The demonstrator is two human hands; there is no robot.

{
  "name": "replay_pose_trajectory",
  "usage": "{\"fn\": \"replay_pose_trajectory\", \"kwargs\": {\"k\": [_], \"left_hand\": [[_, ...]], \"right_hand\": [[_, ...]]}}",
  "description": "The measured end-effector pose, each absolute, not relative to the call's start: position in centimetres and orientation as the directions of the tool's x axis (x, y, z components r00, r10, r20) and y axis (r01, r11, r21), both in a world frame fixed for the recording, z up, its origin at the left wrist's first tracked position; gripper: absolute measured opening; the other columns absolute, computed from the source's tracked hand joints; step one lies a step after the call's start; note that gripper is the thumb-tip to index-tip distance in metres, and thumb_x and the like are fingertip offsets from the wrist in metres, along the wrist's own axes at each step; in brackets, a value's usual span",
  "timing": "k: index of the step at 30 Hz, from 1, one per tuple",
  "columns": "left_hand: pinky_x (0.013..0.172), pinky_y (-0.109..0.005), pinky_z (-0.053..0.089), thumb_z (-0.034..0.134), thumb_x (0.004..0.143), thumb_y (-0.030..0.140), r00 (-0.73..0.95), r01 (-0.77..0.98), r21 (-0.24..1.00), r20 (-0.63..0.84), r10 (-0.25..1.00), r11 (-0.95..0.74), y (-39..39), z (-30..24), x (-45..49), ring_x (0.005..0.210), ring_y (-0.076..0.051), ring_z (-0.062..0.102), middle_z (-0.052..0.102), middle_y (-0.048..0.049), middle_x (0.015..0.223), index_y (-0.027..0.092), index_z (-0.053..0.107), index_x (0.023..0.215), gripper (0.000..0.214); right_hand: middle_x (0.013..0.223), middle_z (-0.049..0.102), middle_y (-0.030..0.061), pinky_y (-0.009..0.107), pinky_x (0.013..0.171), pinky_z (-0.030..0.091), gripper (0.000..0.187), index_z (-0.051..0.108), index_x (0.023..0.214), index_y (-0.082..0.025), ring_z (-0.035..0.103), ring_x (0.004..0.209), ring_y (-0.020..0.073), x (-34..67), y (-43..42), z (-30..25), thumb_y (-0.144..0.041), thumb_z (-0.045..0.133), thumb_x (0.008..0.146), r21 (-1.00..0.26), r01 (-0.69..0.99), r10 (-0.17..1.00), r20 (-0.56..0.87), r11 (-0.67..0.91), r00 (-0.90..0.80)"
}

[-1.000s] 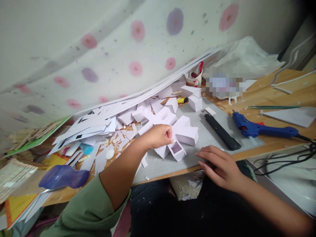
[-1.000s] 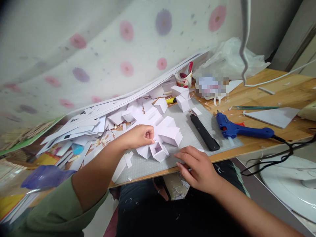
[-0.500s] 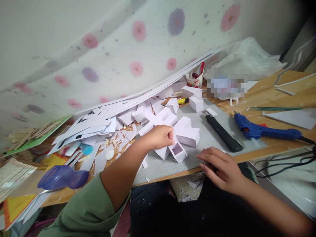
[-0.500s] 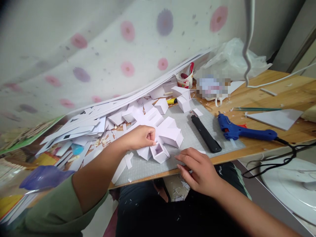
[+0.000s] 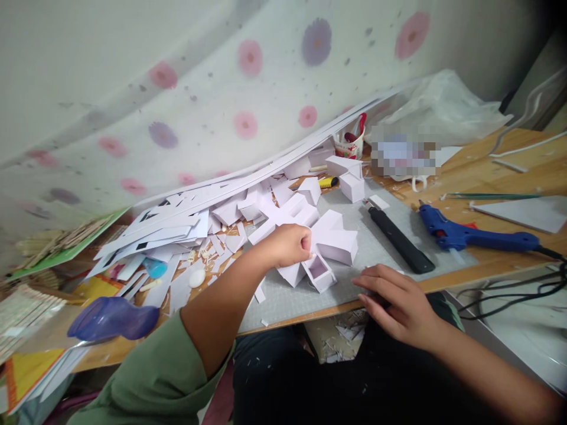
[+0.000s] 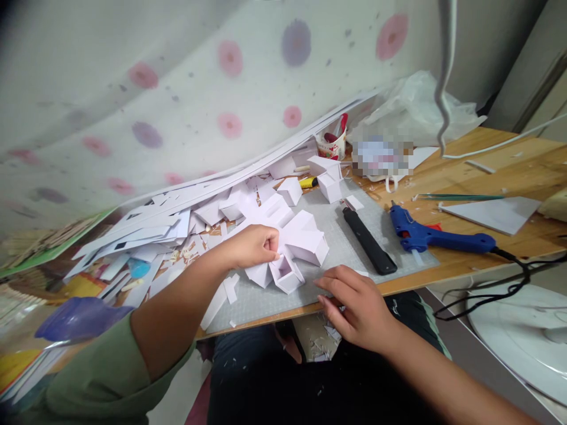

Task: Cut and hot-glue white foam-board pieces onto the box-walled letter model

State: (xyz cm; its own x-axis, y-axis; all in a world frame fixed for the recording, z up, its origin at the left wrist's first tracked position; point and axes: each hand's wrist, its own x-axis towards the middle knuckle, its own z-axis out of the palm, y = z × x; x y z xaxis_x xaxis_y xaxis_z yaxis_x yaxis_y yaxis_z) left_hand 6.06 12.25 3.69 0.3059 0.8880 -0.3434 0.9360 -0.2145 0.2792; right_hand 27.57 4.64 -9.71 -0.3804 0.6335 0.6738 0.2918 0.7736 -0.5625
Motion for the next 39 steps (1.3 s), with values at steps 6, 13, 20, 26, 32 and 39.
{"fn": "replay_pose_trajectory", "kwargs": {"k": [6, 13, 20, 26, 32, 39], "left_hand": [[0.054, -0.024, 0.033, 0.064, 0.065, 0.018, 0.294, 0.944, 0.253, -0.347, 0.891, -0.213, 12.2, 3.9, 6.3, 0.058, -0.012, 0.048, 0.054, 0.0045, 0.061, 0.02, 0.049, 0.058, 0.017], [0.054, -0.025, 0.033, 0.062, 0.065, 0.018, 0.292, 0.944, 0.256, -0.345, 0.892, -0.209, 12.2, 3.8, 6.4, 0.06, -0.012, 0.049, 0.055, 0.0036, 0.062, 0.02, 0.05, 0.059, 0.014], [0.055, -0.025, 0.033, 0.062, 0.065, 0.018, 0.283, 0.943, 0.27, -0.342, 0.896, -0.195, 12.1, 3.8, 6.4, 0.059, -0.012, 0.048, 0.054, 0.0037, 0.061, 0.02, 0.049, 0.059, 0.014], [0.055, -0.025, 0.033, 0.062, 0.065, 0.02, 0.293, 0.935, 0.297, -0.346, 0.891, -0.192, 12.1, 3.8, 6.2, 0.06, -0.013, 0.048, 0.054, 0.0032, 0.063, 0.02, 0.049, 0.058, 0.014], [0.054, -0.022, 0.035, 0.062, 0.068, 0.027, 0.372, 0.9, 0.375, -0.398, 0.839, -0.222, 12.7, 4.1, 5.3, 0.061, -0.011, 0.051, 0.056, 0.0046, 0.065, 0.02, 0.056, 0.066, 0.009], [0.051, -0.024, 0.031, 0.065, 0.064, 0.023, 0.384, 0.907, 0.336, -0.417, 0.824, -0.253, 13.0, 4.6, 5.9, 0.056, -0.012, 0.047, 0.052, 0.0047, 0.058, 0.02, 0.052, 0.059, 0.013]], "right_hand": [[0.092, 0.06, 0.0093, 0.032, 0.069, 0.051, 0.026, 0.057, 0.109, -0.017, 0.059, 0.08, 0.0185, 27.6, 4.7, -9.8, -0.011, 0.055, 0.084, -0.564, 0.291, 0.634, 0.671, 0.773, -0.384], [0.092, 0.06, 0.0091, 0.032, 0.067, 0.052, 0.027, 0.058, 0.11, -0.018, 0.06, 0.079, 0.0187, 27.6, 4.7, -9.7, -0.012, 0.055, 0.084, -0.56, 0.295, 0.633, 0.675, 0.774, -0.379], [0.091, 0.061, 0.0086, 0.032, 0.068, 0.052, 0.026, 0.058, 0.11, -0.019, 0.061, 0.079, 0.019, 27.5, 4.6, -9.6, -0.013, 0.054, 0.084, -0.567, 0.309, 0.645, 0.667, 0.764, -0.372], [0.092, 0.06, 0.0086, 0.032, 0.068, 0.052, 0.026, 0.058, 0.11, -0.019, 0.061, 0.08, 0.0189, 27.6, 4.6, -9.7, -0.013, 0.055, 0.084, -0.555, 0.325, 0.643, 0.666, 0.766, -0.377], [0.091, 0.061, 0.0083, 0.031, 0.068, 0.053, 0.025, 0.058, 0.109, -0.02, 0.062, 0.079, 0.0189, 27.5, 4.6, -9.6, -0.014, 0.054, 0.085, -0.55, 0.333, 0.643, 0.668, 0.766, -0.375], [0.09, 0.061, 0.008, 0.031, 0.066, 0.052, 0.026, 0.058, 0.109, -0.02, 0.062, 0.077, 0.0184, 27.4, 4.6, -9.7, -0.013, 0.055, 0.084, -0.548, 0.336, 0.642, 0.667, 0.766, -0.377]]}}
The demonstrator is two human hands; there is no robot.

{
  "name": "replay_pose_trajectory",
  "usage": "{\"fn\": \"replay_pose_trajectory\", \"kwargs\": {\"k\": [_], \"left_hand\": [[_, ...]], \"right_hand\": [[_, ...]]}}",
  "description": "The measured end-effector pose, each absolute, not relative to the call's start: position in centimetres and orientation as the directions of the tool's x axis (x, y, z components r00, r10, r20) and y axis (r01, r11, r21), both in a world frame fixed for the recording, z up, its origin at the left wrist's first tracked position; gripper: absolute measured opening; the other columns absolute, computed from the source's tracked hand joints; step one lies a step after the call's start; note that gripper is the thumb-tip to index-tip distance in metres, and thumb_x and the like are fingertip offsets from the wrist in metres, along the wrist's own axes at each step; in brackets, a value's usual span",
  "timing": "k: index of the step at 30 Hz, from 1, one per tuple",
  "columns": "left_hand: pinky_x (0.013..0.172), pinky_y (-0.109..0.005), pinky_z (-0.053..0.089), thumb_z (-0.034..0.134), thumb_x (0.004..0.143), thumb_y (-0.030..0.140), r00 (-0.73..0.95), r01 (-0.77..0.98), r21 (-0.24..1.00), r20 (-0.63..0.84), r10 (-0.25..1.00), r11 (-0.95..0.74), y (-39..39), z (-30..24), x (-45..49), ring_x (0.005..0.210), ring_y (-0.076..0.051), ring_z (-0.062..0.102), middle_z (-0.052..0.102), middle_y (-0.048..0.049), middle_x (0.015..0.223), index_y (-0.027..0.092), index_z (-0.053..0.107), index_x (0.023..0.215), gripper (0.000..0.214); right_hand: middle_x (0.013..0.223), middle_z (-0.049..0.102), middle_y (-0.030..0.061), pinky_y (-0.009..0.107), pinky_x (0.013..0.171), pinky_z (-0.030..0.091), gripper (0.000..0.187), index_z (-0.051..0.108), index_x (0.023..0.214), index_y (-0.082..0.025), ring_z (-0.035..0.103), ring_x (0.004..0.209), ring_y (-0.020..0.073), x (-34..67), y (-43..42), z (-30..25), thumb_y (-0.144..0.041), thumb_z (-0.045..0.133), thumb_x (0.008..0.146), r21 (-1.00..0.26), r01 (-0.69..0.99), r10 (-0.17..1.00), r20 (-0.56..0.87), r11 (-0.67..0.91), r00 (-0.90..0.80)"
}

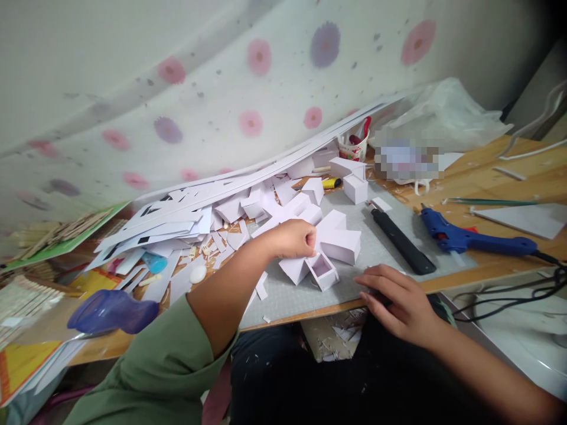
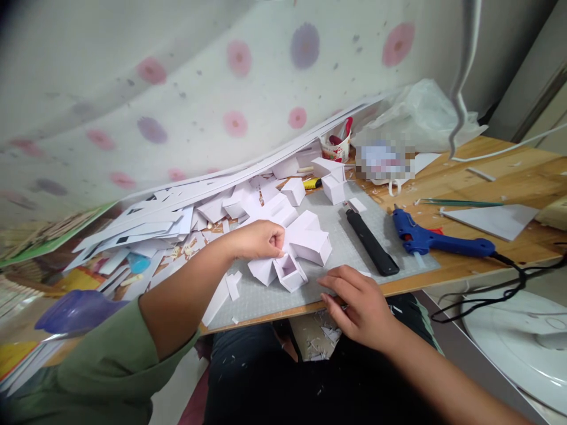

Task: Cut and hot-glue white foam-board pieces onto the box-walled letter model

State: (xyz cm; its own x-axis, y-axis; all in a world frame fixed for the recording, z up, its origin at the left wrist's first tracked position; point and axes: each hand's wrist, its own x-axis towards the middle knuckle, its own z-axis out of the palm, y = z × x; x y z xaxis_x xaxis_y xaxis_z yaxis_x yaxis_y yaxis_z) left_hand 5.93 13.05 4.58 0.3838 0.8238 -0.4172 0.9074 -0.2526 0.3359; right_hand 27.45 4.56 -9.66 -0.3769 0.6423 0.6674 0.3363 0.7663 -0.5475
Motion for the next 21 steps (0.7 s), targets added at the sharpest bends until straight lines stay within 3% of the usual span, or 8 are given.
{"fn": "replay_pose_trajectory", "kwargs": {"k": [9, 15, 19, 21], "left_hand": [[0.053, -0.024, 0.034, 0.064, 0.067, 0.022, 0.387, 0.889, 0.385, -0.341, 0.856, -0.248, 12.6, 4.1, 5.6, 0.06, -0.012, 0.05, 0.056, 0.0042, 0.063, 0.02, 0.053, 0.062, 0.012], [0.058, -0.024, 0.041, 0.061, 0.076, 0.026, 0.211, 0.833, 0.511, 0.058, 0.976, -0.211, 9.0, 5.0, 3.6, 0.061, -0.012, 0.052, 0.058, 0.0032, 0.065, 0.02, 0.056, 0.068, 0.011], [0.072, -0.031, 0.047, 0.061, 0.078, 0.025, 0.172, 0.87, 0.391, 0.331, 0.928, -0.301, 6.0, 3.4, 1.6, 0.076, -0.016, 0.057, 0.06, -0.0015, 0.08, 0.02, 0.056, 0.081, 0.007], [0.084, -0.036, 0.047, 0.066, 0.076, 0.025, 0.187, 0.893, 0.328, 0.354, 0.916, -0.309, 5.0, 2.0, 0.9, 0.095, -0.022, 0.057, 0.06, -0.0055, 0.1, 0.022, 0.056, 0.096, 0.023]], "right_hand": [[0.09, 0.062, 0.008, 0.031, 0.067, 0.053, 0.025, 0.059, 0.108, -0.019, 0.062, 0.077, 0.0185, 27.5, 4.6, -9.6, -0.013, 0.055, 0.084, -0.543, 0.345, 0.642, 0.667, 0.766, -0.378], [0.075, 0.062, 0.0038, 0.028, 0.06, 0.052, 0.011, 0.061, 0.093, -0.022, 0.062, 0.068, 0.0165, 27.6, 4.7, -8.8, -0.014, 0.058, 0.086, -0.558, 0.288, 0.627, 0.709, 0.778, -0.322], [0.068, 0.062, 0.0023, 0.025, 0.053, 0.05, 0.006, 0.063, 0.087, -0.023, 0.062, 0.06, 0.0152, 27.3, 4.9, -8.2, -0.018, 0.059, 0.087, -0.572, 0.306, 0.647, 0.704, 0.761, -0.293], [0.07, 0.064, 0.0031, 0.026, 0.055, 0.052, 0.008, 0.063, 0.089, -0.023, 0.064, 0.062, 0.0161, 27.1, 5.0, -8.1, -0.017, 0.058, 0.087, -0.582, 0.315, 0.659, 0.695, 0.75, -0.287]]}}
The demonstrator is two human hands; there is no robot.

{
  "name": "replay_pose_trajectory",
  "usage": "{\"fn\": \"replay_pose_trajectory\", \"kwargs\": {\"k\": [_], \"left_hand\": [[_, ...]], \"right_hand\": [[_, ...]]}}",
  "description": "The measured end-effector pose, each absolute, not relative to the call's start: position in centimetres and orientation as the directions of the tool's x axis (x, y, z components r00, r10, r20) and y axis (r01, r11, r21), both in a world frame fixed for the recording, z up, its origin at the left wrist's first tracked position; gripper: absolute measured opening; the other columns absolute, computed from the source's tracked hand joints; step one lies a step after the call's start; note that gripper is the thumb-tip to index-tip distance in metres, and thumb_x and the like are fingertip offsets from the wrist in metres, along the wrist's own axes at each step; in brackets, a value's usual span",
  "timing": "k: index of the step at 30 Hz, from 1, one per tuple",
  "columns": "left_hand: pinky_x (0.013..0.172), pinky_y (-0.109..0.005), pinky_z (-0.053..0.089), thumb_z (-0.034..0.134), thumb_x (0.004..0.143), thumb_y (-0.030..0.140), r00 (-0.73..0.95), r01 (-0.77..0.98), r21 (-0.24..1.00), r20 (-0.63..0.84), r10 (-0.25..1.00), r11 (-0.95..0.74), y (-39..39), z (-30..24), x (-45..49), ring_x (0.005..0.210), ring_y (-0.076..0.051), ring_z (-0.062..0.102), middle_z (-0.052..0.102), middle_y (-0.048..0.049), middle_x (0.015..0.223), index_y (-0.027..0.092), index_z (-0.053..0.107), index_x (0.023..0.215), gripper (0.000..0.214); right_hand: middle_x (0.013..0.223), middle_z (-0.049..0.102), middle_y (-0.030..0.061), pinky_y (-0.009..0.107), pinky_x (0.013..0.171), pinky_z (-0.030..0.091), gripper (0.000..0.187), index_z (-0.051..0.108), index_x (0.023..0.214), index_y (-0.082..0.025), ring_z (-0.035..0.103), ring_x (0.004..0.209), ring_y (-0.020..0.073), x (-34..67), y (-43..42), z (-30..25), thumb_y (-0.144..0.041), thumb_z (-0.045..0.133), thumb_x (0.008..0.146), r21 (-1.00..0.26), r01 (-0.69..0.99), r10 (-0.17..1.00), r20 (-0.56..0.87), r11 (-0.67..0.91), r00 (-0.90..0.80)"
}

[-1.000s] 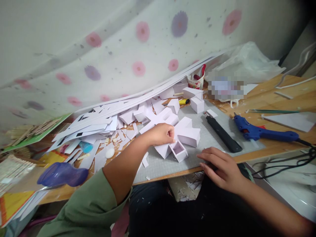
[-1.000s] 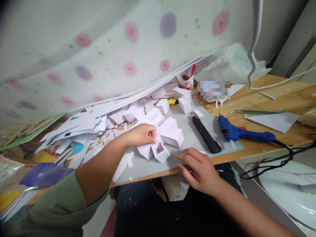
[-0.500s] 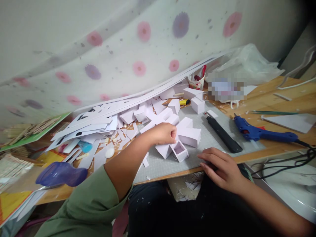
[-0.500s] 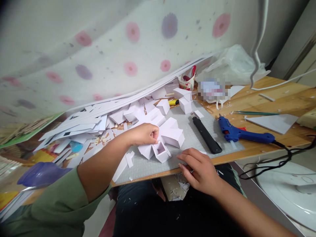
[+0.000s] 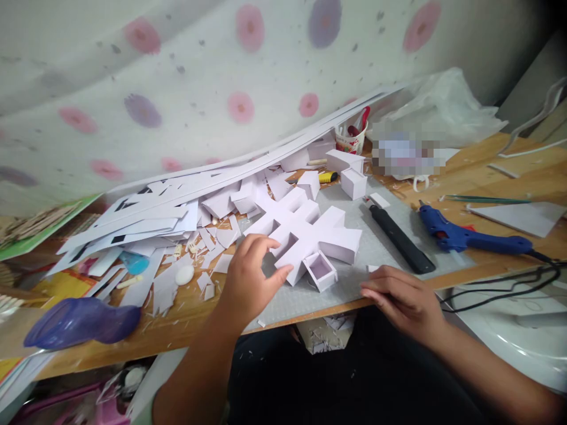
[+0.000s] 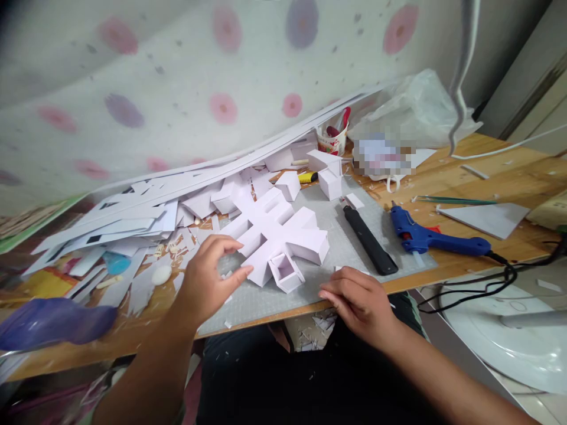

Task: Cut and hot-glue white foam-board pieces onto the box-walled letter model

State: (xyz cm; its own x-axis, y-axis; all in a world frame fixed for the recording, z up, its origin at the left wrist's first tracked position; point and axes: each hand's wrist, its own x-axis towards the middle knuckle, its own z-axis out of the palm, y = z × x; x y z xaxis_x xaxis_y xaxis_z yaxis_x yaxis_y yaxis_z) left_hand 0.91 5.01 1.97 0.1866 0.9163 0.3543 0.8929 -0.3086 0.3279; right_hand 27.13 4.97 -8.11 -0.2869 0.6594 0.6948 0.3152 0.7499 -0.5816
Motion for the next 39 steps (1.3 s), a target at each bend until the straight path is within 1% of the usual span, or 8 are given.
{"fn": "replay_pose_trajectory", "kwargs": {"k": [3, 6, 11, 16, 25, 30, 34, 39], "left_hand": [[0.096, -0.044, 0.043, 0.075, 0.07, 0.028, 0.19, 0.926, 0.263, 0.299, 0.935, -0.272, 4.3, -0.1, 0.6, 0.112, -0.028, 0.051, 0.056, -0.0088, 0.118, 0.024, 0.051, 0.115, 0.051], [0.098, -0.048, 0.042, 0.075, 0.07, 0.029, 0.183, 0.948, 0.198, 0.301, 0.936, -0.249, 4.4, -1.1, 0.9, 0.114, -0.03, 0.048, 0.054, -0.0115, 0.122, 0.021, 0.047, 0.124, 0.061], [0.098, -0.048, 0.041, 0.072, 0.074, 0.026, 0.267, 0.944, 0.11, 0.297, 0.917, -0.31, 5.0, -0.9, 0.6, 0.11, -0.03, 0.05, 0.057, -0.0103, 0.119, 0.022, 0.057, 0.113, 0.042], [0.097, -0.047, 0.042, 0.066, 0.076, 0.024, 0.305, 0.939, 0.096, 0.207, 0.929, -0.33, 5.5, -0.4, -1.7, 0.112, -0.029, 0.05, 0.059, -0.0073, 0.117, 0.025, 0.058, 0.108, 0.033], [0.109, -0.057, 0.027, 0.058, 0.077, 0.016, 0.445, 0.865, 0.144, 0.227, 0.867, -0.481, 3.6, 1.9, 0.1, 0.135, -0.034, 0.029, 0.042, -0.0093, 0.135, 0.025, 0.057, 0.11, 0.034], [0.108, -0.067, 0.003, 0.055, 0.083, 0.04, 0.481, 0.874, 0.054, 0.043, 0.875, -0.483, 3.3, 2.3, 2.1, 0.14, -0.043, 0.01, 0.027, -0.0085, 0.15, 0.025, 0.063, 0.107, 0.03], [0.107, -0.064, -0.005, 0.038, 0.085, 0.066, 0.453, 0.892, 0.01, 0.007, 0.892, -0.453, 3.7, 2.2, 3.0, 0.141, -0.043, 0.006, 0.026, -0.0096, 0.153, 0.024, 0.066, 0.101, 0.053], [0.106, -0.063, -0.01, 0.018, 0.08, 0.076, 0.411, 0.912, 0.007, 0.012, 0.912, -0.411, 3.5, 2.2, 3.6, 0.142, -0.042, 0.004, 0.028, -0.0109, 0.153, 0.022, 0.068, 0.094, 0.074]], "right_hand": [[0.076, 0.066, 0.0048, 0.027, 0.059, 0.054, 0.017, 0.063, 0.097, -0.023, 0.065, 0.068, 0.0172, 26.8, 5.1, -8.1, -0.014, 0.053, 0.088, -0.608, 0.32, 0.686, 0.668, 0.726, -0.288], [0.09, 0.068, 0.0079, 0.031, 0.071, 0.056, 0.023, 0.061, 0.107, -0.023, 0.066, 0.085, 0.0196, 26.5, 5.0, -8.0, -0.014, 0.052, 0.089, -0.658, 0.333, 0.737, 0.607, 0.676, -0.296], [0.116, 0.066, 0.0121, 0.038, 0.09, 0.053, 0.033, 0.055, 0.123, -0.02, 0.062, 0.107, 0.0227, 25.9, 4.7, -7.2, -0.021, 0.054, 0.089, -0.711, 0.353, 0.78, 0.452, 0.609, -0.433], [0.123, 0.065, 0.0115, 0.038, 0.102, 0.044, 0.038, 0.054, 0.125, -0.017, 0.059, 0.115, 0.0203, 25.4, 4.5, -6.8, -0.021, 0.056, 0.087, -0.693, 0.181, 0.621, 0.458, 0.697, -0.637], [0.133, 0.058, 0.0072, 0.036, 0.105, 0.042, 0.033, 0.058, 0.122, -0.018, 0.056, 0.119, 0.0175, 25.7, 5.0, -7.5, -0.027, 0.051, 0.091, -0.644, 0.161, 0.523, 0.422, 0.748, -0.74], [0.136, 0.056, 0.0051, 0.037, 0.106, 0.041, 0.033, 0.057, 0.123, -0.019, 0.055, 0.12, 0.0181, 26.1, 5.2, -7.7, -0.029, 0.049, 0.092, -0.649, 0.165, 0.513, 0.394, 0.743, -0.762], [0.135, 0.056, 0.0049, 0.036, 0.107, 0.039, 0.034, 0.056, 0.125, -0.021, 0.055, 0.12, 0.0174, 26.3, 5.3, -7.8, -0.029, 0.05, 0.092, -0.663, 0.155, 0.523, 0.402, 0.733, -0.752], [0.134, 0.057, 0.0056, 0.036, 0.108, 0.038, 0.033, 0.056, 0.123, -0.021, 0.055, 0.12, 0.0167, 26.3, 5.2, -7.9, -0.028, 0.051, 0.091, -0.673, 0.149, 0.528, 0.403, 0.725, -0.748]]}}
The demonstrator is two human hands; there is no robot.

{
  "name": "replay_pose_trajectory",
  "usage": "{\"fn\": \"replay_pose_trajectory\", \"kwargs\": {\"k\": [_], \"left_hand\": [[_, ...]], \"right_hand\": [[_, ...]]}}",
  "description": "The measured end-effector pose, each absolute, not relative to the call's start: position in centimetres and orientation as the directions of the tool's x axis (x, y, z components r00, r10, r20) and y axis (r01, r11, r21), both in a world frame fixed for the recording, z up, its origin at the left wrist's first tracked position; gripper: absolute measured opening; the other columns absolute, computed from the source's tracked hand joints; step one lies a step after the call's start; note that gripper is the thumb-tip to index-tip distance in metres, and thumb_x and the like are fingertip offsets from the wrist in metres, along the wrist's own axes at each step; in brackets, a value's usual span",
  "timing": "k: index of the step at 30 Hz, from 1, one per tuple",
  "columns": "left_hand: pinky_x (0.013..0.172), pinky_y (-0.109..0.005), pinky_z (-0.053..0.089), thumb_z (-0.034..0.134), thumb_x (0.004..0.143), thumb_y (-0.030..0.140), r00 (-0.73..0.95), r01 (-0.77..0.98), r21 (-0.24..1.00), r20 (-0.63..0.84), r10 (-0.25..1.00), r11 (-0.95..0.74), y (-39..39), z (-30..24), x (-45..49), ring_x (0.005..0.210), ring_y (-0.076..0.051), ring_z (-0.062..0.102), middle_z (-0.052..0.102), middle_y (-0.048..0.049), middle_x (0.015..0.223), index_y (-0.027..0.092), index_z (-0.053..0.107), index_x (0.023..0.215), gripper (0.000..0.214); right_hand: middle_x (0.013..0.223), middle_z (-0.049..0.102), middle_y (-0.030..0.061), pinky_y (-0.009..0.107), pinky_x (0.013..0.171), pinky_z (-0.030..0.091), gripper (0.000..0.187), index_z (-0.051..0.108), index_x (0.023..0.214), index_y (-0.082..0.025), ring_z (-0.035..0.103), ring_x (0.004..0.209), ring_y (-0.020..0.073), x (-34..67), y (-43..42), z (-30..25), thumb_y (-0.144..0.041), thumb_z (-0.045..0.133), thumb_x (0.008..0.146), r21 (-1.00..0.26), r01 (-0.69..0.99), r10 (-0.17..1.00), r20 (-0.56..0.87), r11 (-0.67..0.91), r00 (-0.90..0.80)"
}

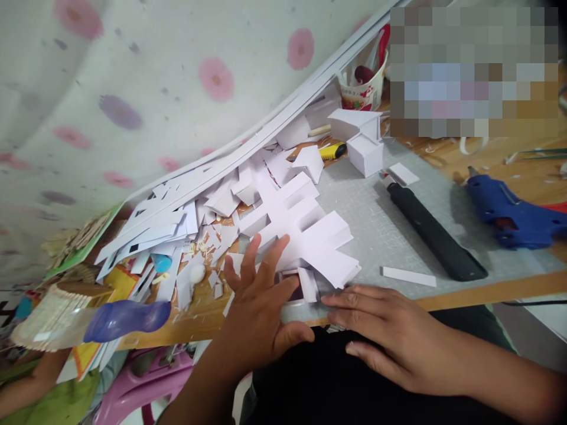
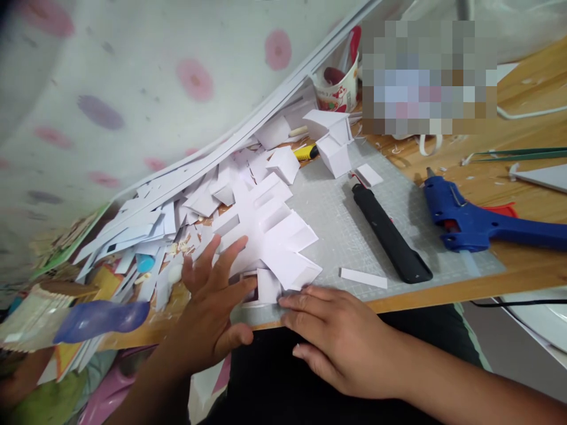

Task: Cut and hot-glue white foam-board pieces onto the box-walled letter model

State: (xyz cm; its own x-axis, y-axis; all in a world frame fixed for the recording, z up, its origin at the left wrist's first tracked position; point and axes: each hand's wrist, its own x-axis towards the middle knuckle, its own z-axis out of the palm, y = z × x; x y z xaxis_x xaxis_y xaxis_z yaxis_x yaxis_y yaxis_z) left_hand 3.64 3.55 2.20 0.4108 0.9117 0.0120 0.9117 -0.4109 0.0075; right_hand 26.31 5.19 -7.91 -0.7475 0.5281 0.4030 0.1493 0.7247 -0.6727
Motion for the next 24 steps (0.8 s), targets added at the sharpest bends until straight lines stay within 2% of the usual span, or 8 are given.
{"fn": "replay_pose_trajectory", "kwargs": {"k": [9, 12, 15, 17, 20, 22, 24], "left_hand": [[0.105, -0.063, -0.011, 0.019, 0.076, 0.08, 0.393, 0.919, 0.005, 0.022, 0.919, -0.393, 3.1, 1.9, 3.6, 0.141, -0.041, 0.006, 0.03, -0.0111, 0.152, 0.021, 0.066, 0.089, 0.076], [0.103, -0.067, -0.011, 0.03, 0.074, 0.081, 0.38, 0.925, -0.003, -0.003, 0.925, -0.38, 3.0, 1.7, 3.6, 0.14, -0.043, 0.006, 0.026, -0.0126, 0.154, 0.019, 0.066, 0.089, 0.073], [0.099, -0.074, -0.005, 0.043, 0.073, 0.077, 0.386, 0.922, 0.026, 0.012, 0.922, -0.386, 2.6, 1.6, 3.2, 0.138, -0.046, 0.01, 0.028, -0.014, 0.152, 0.021, 0.065, 0.099, 0.066], [0.098, -0.075, 0.001, 0.048, 0.078, 0.07, 0.398, 0.91, 0.076, 0.108, 0.911, -0.406, 2.1, 1.6, 2.6, 0.137, -0.045, 0.017, 0.036, -0.0141, 0.146, 0.024, 0.063, 0.106, 0.056], [0.101, -0.069, 0.018, 0.055, 0.084, 0.045, 0.361, 0.881, 0.171, 0.359, 0.861, -0.44, 1.1, 1.4, 1.3, 0.131, -0.04, 0.033, 0.051, -0.0129, 0.127, 0.024, 0.062, 0.103, 0.03], [0.1, -0.062, 0.029, 0.059, 0.081, 0.027, 0.299, 0.87, 0.21, 0.494, 0.817, -0.445, 0.5, 1.0, 0.3, 0.123, -0.035, 0.043, 0.055, -0.0107, 0.114, 0.022, 0.062, 0.097, 0.016], [0.098, -0.057, 0.036, 0.062, 0.078, 0.015, 0.236, 0.872, 0.228, 0.579, 0.78, -0.433, -0.1, 0.3, -0.9, 0.116, -0.031, 0.05, 0.057, -0.0084, 0.106, 0.022, 0.061, 0.093, 0.017]], "right_hand": [[0.131, 0.059, 0.0067, 0.039, 0.106, 0.04, 0.032, 0.056, 0.122, -0.021, 0.056, 0.118, 0.0186, 26.1, 4.9, -8.0, -0.026, 0.052, 0.091, -0.648, 0.169, 0.532, 0.419, 0.743, -0.736], [0.129, 0.061, 0.007, 0.04, 0.104, 0.041, 0.031, 0.056, 0.121, -0.021, 0.057, 0.116, 0.0198, 26.0, 4.8, -8.0, -0.026, 0.053, 0.09, -0.637, 0.182, 0.536, 0.422, 0.749, -0.731], [0.123, 0.064, 0.0084, 0.042, 0.103, 0.043, 0.031, 0.056, 0.12, -0.02, 0.06, 0.112, 0.0205, 25.7, 4.7, -8.0, -0.023, 0.054, 0.089, -0.627, 0.183, 0.538, 0.441, 0.758, -0.718], [0.116, 0.067, 0.0099, 0.042, 0.101, 0.044, 0.031, 0.056, 0.12, -0.018, 0.062, 0.107, 0.0208, 25.6, 4.5, -8.0, -0.021, 0.054, 0.089, -0.621, 0.174, 0.543, 0.473, 0.764, -0.694], [0.102, 0.07, 0.009, 0.04, 0.094, 0.048, 0.025, 0.058, 0.113, -0.018, 0.065, 0.096, 0.0198, 25.4, 4.4, -7.9, -0.016, 0.055, 0.088, -0.637, 0.125, 0.557, 0.541, 0.761, -0.631], [0.09, 0.071, 0.0067, 0.035, 0.082, 0.052, 0.018, 0.061, 0.102, -0.02, 0.066, 0.084, 0.0181, 25.4, 4.3, -7.6, -0.012, 0.055, 0.087, -0.663, 0.076, 0.571, 0.574, 0.745, -0.587], [0.079, 0.07, 0.0049, 0.03, 0.069, 0.053, 0.015, 0.063, 0.094, -0.02, 0.065, 0.074, 0.0168, 25.8, 4.3, -7.2, -0.01, 0.055, 0.087, -0.682, 0.062, 0.598, 0.589, 0.729, -0.544]]}}
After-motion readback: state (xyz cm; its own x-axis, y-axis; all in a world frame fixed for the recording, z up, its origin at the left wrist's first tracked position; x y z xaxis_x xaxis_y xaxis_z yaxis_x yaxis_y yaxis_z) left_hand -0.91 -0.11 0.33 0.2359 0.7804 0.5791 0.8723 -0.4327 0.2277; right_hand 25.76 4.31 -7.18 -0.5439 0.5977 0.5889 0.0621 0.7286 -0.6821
